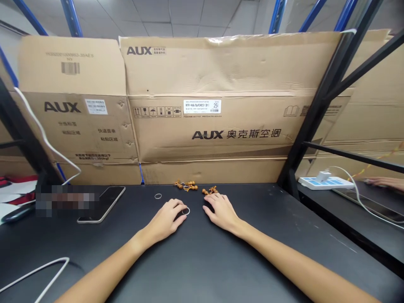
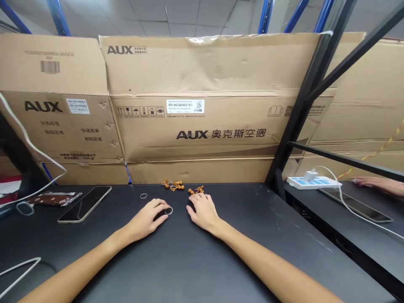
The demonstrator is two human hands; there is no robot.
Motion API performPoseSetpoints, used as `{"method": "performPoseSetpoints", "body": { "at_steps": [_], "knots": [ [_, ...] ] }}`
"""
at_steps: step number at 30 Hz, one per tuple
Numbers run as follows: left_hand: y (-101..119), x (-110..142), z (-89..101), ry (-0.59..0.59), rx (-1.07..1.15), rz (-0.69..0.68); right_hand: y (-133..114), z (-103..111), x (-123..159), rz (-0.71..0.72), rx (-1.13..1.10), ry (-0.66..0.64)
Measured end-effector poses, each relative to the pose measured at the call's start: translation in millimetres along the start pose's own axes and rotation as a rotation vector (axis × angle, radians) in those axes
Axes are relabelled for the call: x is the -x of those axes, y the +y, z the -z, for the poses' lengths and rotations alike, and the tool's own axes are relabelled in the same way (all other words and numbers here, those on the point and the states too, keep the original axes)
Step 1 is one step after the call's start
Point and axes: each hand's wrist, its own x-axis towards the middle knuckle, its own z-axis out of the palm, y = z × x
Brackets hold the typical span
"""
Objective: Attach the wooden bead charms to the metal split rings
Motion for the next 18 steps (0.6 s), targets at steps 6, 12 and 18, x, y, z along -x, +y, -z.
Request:
{"method": "performPoseSetpoints", "body": {
  "at_steps": [6,12,18],
  "knots": [
    [-2.8,0.1,-2.3,-0.052,-0.050,0.034,-3.3,-2.1,3.0,0.121,-0.150,0.021],
    [-1.8,-1.2,-5.3,-0.044,0.033,0.090,-15.3,2.7,7.5,0.262,-0.295,0.109],
    [6.5,-2.1,-5.0,-0.059,0.104,0.143,-16.9,5.0,8.3,0.311,-0.401,0.129]
  ]
}}
